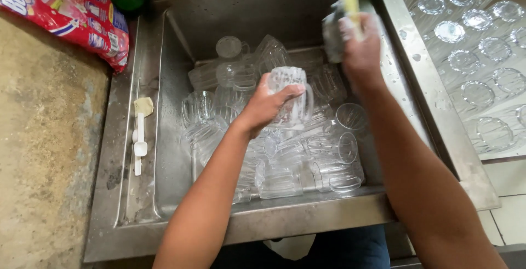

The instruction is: Washing and scrubbing glass mugs in a sink using a sponge and water

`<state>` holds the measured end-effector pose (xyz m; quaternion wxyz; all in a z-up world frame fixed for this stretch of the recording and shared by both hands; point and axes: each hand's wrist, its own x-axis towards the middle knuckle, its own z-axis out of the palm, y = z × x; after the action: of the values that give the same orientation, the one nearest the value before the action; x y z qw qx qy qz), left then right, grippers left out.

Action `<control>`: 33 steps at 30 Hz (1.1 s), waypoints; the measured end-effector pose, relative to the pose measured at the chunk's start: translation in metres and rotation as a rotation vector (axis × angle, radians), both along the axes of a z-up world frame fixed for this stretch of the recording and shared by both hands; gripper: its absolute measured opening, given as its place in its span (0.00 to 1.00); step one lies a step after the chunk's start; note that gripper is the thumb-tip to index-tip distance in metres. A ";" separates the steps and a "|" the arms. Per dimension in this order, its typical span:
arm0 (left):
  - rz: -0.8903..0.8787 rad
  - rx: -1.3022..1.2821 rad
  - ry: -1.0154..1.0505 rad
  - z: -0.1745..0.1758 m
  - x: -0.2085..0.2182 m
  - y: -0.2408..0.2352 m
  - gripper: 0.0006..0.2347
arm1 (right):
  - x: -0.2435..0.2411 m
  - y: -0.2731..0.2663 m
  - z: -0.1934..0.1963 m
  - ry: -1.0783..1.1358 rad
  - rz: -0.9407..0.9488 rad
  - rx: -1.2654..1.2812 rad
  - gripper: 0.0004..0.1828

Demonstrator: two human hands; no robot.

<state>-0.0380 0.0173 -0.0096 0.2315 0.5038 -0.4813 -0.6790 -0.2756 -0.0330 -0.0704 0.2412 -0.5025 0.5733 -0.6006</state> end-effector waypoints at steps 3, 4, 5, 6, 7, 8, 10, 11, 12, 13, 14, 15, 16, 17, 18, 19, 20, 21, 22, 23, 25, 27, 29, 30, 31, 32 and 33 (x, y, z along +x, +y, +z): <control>0.042 0.008 -0.035 0.001 0.007 -0.006 0.34 | -0.044 -0.001 0.020 0.266 -0.163 0.034 0.08; 0.053 0.009 -0.052 -0.001 0.008 -0.007 0.35 | -0.059 0.003 0.026 0.434 -0.215 0.149 0.08; 0.046 0.016 -0.049 -0.001 0.007 -0.004 0.35 | -0.060 0.016 0.033 0.437 -0.220 0.158 0.08; 0.059 0.017 -0.058 0.003 0.007 -0.005 0.40 | -0.061 0.023 0.044 0.443 -0.247 0.272 0.10; 0.072 0.019 -0.066 0.006 0.007 -0.006 0.44 | -0.062 0.030 0.055 0.447 -0.273 0.386 0.12; 0.077 0.018 -0.062 0.007 0.007 -0.007 0.44 | -0.072 0.031 0.049 0.452 -0.270 0.384 0.12; 0.069 -0.014 -0.082 0.006 0.006 -0.006 0.34 | -0.094 0.037 0.035 0.724 -0.325 0.556 0.30; 0.069 -0.009 -0.081 0.006 0.007 -0.006 0.34 | -0.097 0.041 0.034 0.727 -0.324 0.560 0.30; 0.084 -0.004 -0.081 0.007 0.007 -0.006 0.33 | -0.100 0.043 0.034 0.760 -0.326 0.566 0.33; 0.098 0.002 -0.081 0.008 0.008 -0.006 0.32 | -0.103 0.046 0.034 0.792 -0.327 0.572 0.38; 0.095 0.004 -0.081 0.006 0.009 -0.006 0.32 | -0.102 0.049 0.036 0.792 -0.329 0.575 0.38; 0.098 -0.002 -0.090 0.004 0.010 -0.007 0.37 | -0.101 0.051 0.039 0.752 -0.312 0.570 0.38; 0.103 -0.011 -0.097 0.004 0.011 -0.009 0.41 | -0.100 0.052 0.043 0.713 -0.296 0.559 0.38; 0.101 -0.013 -0.095 0.001 0.011 -0.011 0.41 | -0.106 0.051 0.038 0.714 -0.298 0.558 0.38; 0.111 -0.015 -0.094 -0.003 0.012 -0.012 0.44 | -0.113 0.049 0.032 0.761 -0.276 0.545 0.32; 0.121 -0.016 -0.092 -0.006 0.012 -0.014 0.46 | -0.119 0.048 0.027 0.808 -0.255 0.533 0.27; 0.121 -0.017 -0.091 -0.004 0.013 -0.013 0.46 | -0.118 0.049 0.029 0.809 -0.255 0.532 0.27; 0.121 -0.008 -0.107 -0.002 0.013 -0.013 0.48 | -0.116 0.051 0.031 0.823 -0.267 0.542 0.30; 0.121 0.002 -0.122 0.000 0.014 -0.012 0.49 | -0.115 0.052 0.033 0.837 -0.277 0.552 0.33; 0.122 0.004 -0.121 0.000 0.014 -0.012 0.49 | -0.103 0.058 0.043 0.839 -0.276 0.552 0.33; 0.102 -0.006 -0.147 0.001 0.014 -0.012 0.48 | -0.081 0.069 0.064 0.798 -0.277 0.597 0.46; 0.099 -0.003 -0.156 0.000 0.013 -0.012 0.48 | -0.080 0.070 0.063 0.814 -0.294 0.584 0.49; 0.099 0.000 -0.167 0.001 0.013 -0.012 0.49 | -0.087 0.067 0.054 0.829 -0.308 0.570 0.52; 0.114 -0.001 -0.151 0.002 0.014 -0.012 0.48 | -0.094 0.063 0.047 0.906 -0.334 0.442 0.48; 0.129 -0.001 -0.135 0.003 0.014 -0.012 0.48 | -0.101 0.058 0.040 0.980 -0.359 0.313 0.44; 0.133 -0.004 -0.134 0.002 0.015 -0.012 0.48 | -0.100 0.053 0.037 0.980 -0.357 0.308 0.44; 0.151 -0.001 -0.154 0.002 0.016 -0.013 0.48 | -0.098 0.048 0.035 1.028 -0.311 0.081 0.36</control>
<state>-0.0218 0.0045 -0.0076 0.2444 0.5892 -0.4586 -0.6187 -0.3738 0.0154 -0.0353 -0.1432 -0.6312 0.7077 -0.2833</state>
